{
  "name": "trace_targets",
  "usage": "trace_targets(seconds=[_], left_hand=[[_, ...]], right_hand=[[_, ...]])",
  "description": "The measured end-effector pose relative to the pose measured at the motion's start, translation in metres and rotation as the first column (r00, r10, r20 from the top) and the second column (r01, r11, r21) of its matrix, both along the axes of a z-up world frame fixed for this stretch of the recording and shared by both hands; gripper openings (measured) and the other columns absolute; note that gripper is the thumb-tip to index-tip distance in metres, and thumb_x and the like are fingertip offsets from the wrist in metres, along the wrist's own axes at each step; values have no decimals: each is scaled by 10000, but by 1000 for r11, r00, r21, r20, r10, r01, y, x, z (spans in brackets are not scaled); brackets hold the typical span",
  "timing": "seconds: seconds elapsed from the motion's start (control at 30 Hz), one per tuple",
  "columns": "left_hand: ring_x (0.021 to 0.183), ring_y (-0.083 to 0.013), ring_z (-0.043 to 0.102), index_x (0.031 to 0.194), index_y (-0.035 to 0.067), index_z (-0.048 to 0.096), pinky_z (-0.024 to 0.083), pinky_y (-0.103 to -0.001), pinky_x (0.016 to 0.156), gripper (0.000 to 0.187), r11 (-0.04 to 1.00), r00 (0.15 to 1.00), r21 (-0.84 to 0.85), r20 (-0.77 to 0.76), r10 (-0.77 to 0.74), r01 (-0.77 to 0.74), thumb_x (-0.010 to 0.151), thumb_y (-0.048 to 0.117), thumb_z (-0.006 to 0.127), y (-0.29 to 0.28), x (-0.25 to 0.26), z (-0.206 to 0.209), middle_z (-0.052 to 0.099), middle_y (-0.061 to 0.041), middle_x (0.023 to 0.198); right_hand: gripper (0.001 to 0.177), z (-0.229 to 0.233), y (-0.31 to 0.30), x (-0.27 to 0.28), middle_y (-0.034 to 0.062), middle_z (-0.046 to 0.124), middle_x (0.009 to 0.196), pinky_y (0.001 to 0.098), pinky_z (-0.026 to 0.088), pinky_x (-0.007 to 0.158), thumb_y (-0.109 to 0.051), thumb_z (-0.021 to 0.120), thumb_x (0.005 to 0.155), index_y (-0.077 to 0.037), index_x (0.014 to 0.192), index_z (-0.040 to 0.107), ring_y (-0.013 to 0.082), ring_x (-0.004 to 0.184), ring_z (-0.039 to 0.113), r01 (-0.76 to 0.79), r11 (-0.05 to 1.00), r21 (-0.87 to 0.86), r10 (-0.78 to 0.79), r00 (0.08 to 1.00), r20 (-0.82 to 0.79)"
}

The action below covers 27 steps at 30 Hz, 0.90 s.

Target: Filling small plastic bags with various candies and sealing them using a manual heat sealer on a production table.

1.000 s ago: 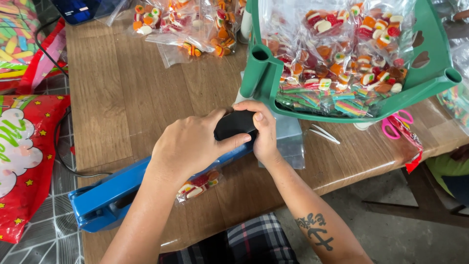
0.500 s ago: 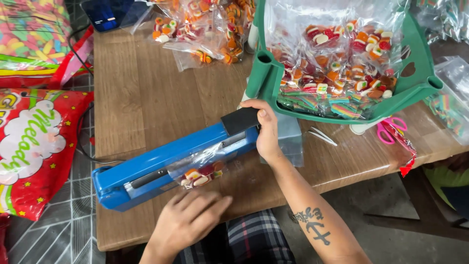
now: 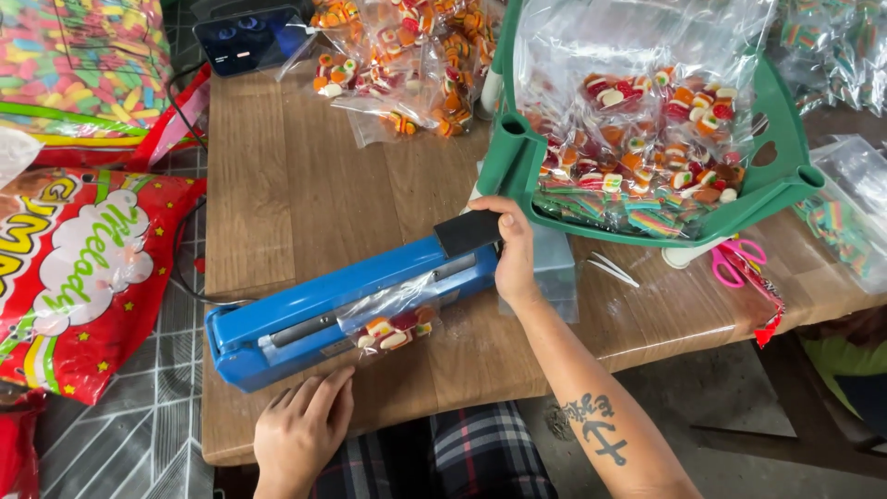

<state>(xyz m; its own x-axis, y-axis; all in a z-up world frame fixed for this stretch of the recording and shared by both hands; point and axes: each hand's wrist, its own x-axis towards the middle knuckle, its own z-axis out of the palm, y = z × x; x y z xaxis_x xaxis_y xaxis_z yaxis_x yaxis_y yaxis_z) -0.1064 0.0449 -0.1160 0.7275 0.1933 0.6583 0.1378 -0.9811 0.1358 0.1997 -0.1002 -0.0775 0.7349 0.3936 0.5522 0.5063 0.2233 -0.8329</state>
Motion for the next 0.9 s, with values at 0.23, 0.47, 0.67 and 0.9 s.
trace_targets(seconds=[0.23,0.47,0.67,0.9], left_hand=[[576,-133,615,997,177,718,524,-295,557,65,1000,1000,-14,9,8,-8,933,187,720,-2,-1,0,647,56,710],[567,-133,598,990,176,708,508,-293,534,58,1000,1000,-4,25,12,-12,932,181,716,-2,0,-1,622,61,695],[534,-145,563,1003,183,709,488,-299,520,80,1000,999,6,49,16,-16,924,175,718,-2,0,0,583,62,667],[532,-134,560,1016,170,700,480,-299,495,106,1000,999,10,47,-2,2,912,178,717,1,0,-10,572,57,663]], right_hand=[[513,23,-3,-5,54,682,1101,310,475,934,-504,374,1060,-96,1089,683,176,1039,634,8,998,-59,-9,1000,-13],[488,34,-5,-7,61,669,1143,301,467,935,-492,392,1057,-96,1116,672,169,1044,623,-37,997,-67,33,998,-54],[486,99,-8,-34,29,599,1213,284,415,955,-520,396,1078,-139,1306,592,143,1083,548,18,996,-85,-15,999,42],[302,61,-13,-95,91,588,1271,549,202,1264,-319,483,1047,-81,1138,645,272,1257,586,414,897,-158,-249,765,594]])
